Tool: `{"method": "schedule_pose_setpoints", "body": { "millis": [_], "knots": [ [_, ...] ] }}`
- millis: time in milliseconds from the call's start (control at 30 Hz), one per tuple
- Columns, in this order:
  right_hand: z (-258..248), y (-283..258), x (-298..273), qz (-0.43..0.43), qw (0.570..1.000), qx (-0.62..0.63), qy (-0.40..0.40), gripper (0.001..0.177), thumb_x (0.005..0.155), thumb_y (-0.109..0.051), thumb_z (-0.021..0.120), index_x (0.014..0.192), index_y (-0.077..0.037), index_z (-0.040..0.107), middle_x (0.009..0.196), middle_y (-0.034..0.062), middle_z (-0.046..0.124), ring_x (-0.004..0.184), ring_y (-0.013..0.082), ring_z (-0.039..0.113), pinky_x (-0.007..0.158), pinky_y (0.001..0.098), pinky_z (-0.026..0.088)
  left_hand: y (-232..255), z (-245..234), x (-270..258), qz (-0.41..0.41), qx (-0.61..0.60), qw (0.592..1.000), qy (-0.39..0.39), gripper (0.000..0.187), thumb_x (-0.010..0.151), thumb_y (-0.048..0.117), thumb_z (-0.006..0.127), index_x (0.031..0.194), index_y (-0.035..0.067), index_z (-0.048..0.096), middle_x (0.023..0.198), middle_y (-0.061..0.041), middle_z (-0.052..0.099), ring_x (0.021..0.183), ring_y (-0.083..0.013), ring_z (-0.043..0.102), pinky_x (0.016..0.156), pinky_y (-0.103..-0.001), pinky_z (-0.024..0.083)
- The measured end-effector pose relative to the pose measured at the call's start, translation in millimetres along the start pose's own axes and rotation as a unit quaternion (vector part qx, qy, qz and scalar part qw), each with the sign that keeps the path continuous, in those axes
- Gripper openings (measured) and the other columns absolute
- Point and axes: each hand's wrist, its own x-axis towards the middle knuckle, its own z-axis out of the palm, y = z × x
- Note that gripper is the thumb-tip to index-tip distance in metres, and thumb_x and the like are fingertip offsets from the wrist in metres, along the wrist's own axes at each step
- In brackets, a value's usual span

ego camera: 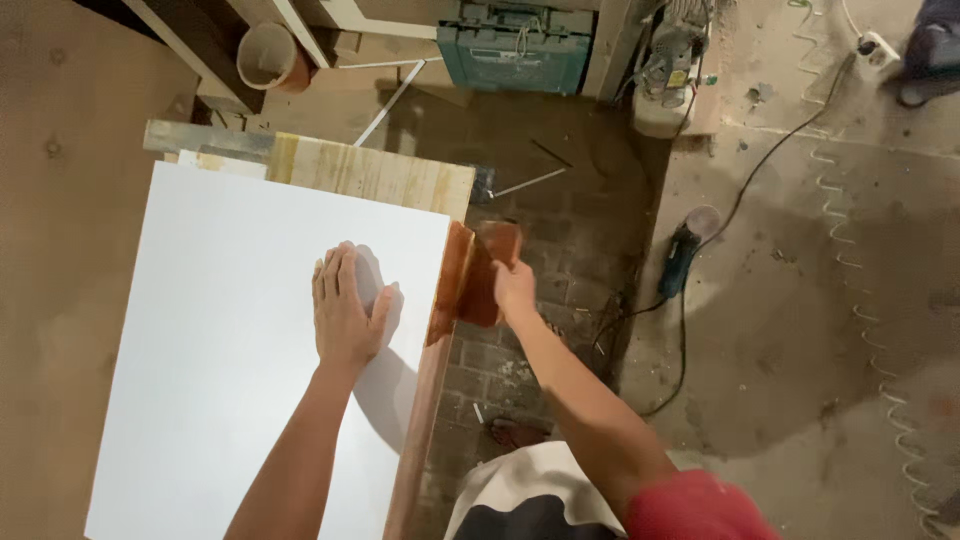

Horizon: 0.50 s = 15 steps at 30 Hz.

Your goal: The person sands the edge of a white rectangular board using a sanding block. They pour a liquid from a plastic bottle onto the sanding block and continue sanding the board's edge.

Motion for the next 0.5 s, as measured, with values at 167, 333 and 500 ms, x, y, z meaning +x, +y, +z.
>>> {"method": "schedule_pose_setpoints", "body": {
  "millis": [167,333,500],
  "knots": [
    [-8.6,36.2,24.0,-0.04,0.998,-0.017,-0.041,0.051,0.099,-0.024,0.059,0.14,0.007,0.053,0.137,0.0264,0.056,0.131,0.0376,0.051,0.109,0.0515,0.041,2.5,-2.7,-0.7,-0.003,-0.01,1.0,0.003,0.074,0.098,0.054,0.05,0.149,0.002,0.04,0.152,-0.018,0.041,0.149,-0.0339,0.035,0.13,-0.046,0.016],
    [3.9,-2.9,-2.5,-0.016,0.999,-0.004,-0.038,0.045,0.102,-0.023,0.057,0.138,0.004,0.061,0.133,0.0234,0.065,0.127,0.0312,0.059,0.106,0.0463,0.046,7.8,-7.4,1.0,-0.001,-0.002,1.0,0.01,0.071,0.098,0.051,0.054,0.148,0.001,0.042,0.153,-0.02,0.042,0.148,-0.0357,0.037,0.128,-0.048,0.019],
    [-6.4,-60.5,-57.7,0.026,0.995,0.031,-0.09,0.078,0.103,-0.028,0.057,0.155,0.015,0.019,0.161,0.0336,0.02,0.154,0.0408,0.019,0.125,0.0541,0.019,7.4,-1.5,-1.9,-0.006,0.017,1.0,-0.003,0.075,0.099,0.06,0.045,0.15,0.006,0.039,0.155,-0.017,0.039,0.15,-0.0325,0.033,0.129,-0.046,0.016]
  ]
}}
